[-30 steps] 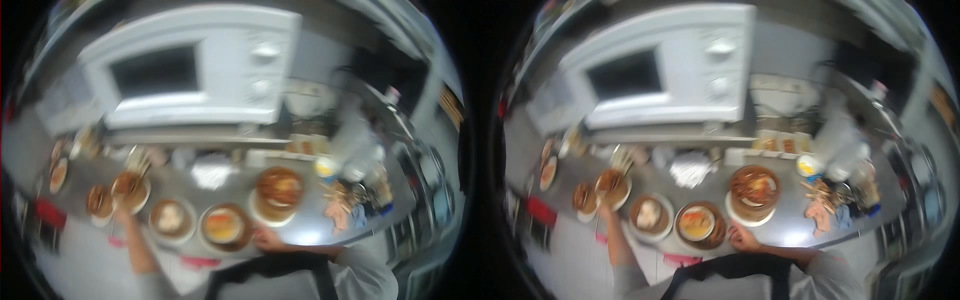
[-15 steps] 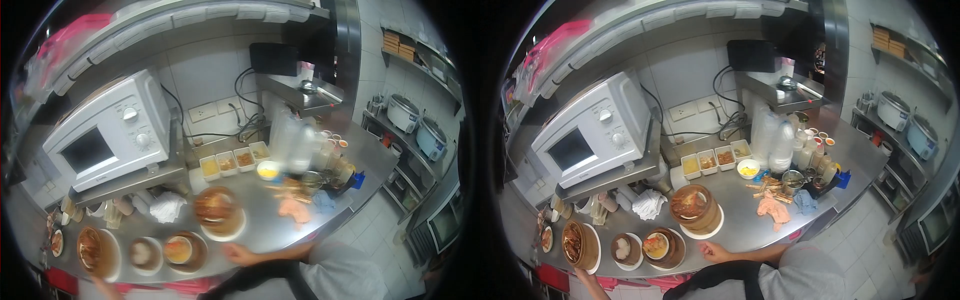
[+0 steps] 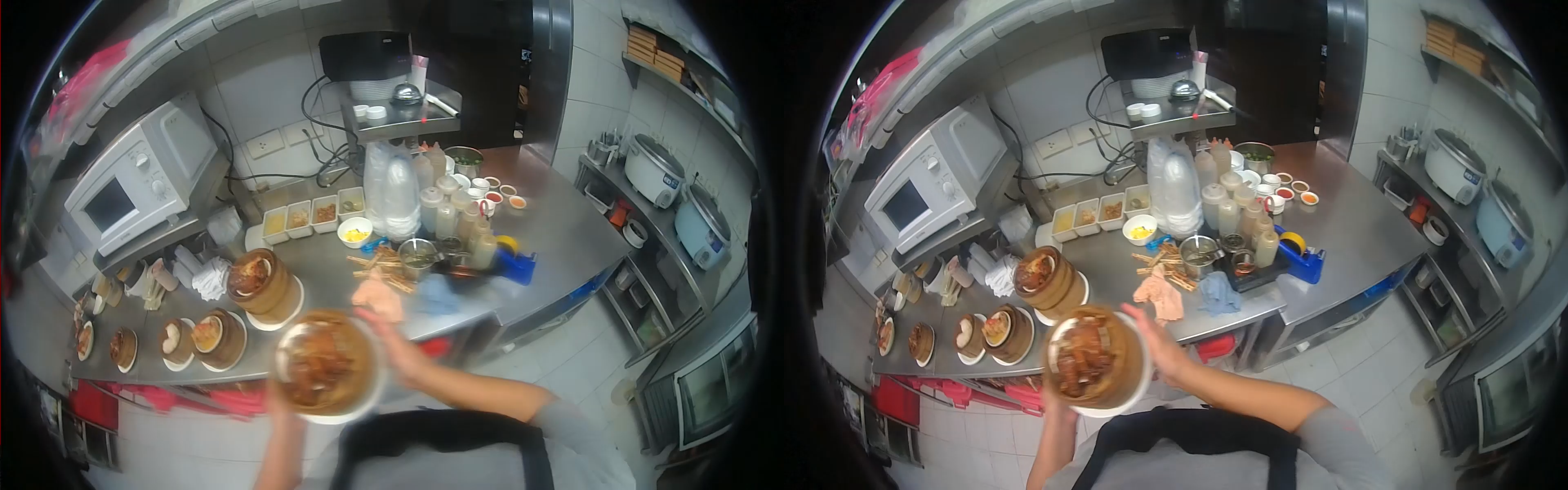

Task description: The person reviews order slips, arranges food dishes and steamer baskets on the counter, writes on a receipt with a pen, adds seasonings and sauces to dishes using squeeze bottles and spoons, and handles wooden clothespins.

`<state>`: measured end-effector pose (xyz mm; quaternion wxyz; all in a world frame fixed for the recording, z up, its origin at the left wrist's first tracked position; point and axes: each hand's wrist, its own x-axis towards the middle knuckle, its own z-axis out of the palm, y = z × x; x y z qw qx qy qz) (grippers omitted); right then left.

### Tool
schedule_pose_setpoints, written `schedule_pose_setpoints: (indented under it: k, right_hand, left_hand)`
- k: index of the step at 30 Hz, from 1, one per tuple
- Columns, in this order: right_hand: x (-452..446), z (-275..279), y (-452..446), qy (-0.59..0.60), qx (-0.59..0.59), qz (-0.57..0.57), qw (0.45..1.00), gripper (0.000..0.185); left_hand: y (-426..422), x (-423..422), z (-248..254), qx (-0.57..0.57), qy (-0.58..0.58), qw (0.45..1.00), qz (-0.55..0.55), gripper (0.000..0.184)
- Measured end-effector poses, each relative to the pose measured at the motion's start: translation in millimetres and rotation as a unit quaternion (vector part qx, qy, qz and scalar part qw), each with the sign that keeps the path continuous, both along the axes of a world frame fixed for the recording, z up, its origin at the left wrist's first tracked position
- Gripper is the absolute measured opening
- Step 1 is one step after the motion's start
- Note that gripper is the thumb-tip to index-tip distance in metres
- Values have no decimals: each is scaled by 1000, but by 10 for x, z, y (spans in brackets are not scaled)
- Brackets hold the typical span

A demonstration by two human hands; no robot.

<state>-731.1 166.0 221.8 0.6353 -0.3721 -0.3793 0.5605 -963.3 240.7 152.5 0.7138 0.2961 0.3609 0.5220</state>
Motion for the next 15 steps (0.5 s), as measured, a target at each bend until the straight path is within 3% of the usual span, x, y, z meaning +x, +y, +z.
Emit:
schedule_pose_setpoints:
  k: [1,2,3,4,5,7,9,10,13,14,15]
  right_hand:
    - [225,1,-222,-15,1,-28,999,63]
    - [421,-19,-432,6,-13,-59,998,62]
    - [613,-62,-631,28,-26,-91,995,61]
    - [826,-135,-806,12,-33,-126,991,62]
    - [1034,-213,-971,-3,-41,-163,986,63]
    - [1371,-316,-1304,-70,-49,-288,954,56]
    - [1739,-398,-1592,7,-37,-313,949,58]
    - [1932,-421,-1730,9,-21,-317,948,59]
    - [2494,-518,-2058,-15,-59,-373,926,57]
    - [2644,-453,-2130,-17,-60,-379,923,57]
    - [2801,-357,-2174,-22,-57,-381,922,58]
  left_hand:
    - [-172,391,64,-64,-23,997,-24,42]
    - [-330,717,66,-60,47,995,-56,43]
    - [-567,1029,243,-69,41,991,-105,43]
    - [-595,1223,-28,-34,-2,986,-165,43]
    - [-743,1508,96,-85,22,979,-182,41]
    - [-733,1959,-410,94,113,949,-277,45]
    - [-761,2404,-807,255,173,898,-314,62]
    - [-821,2604,-819,307,199,868,-336,72]
    - [-877,3283,-721,570,412,616,-355,78]
    - [-915,3575,-1006,509,297,711,-384,74]
    - [-950,3846,-1116,463,220,758,-402,70]
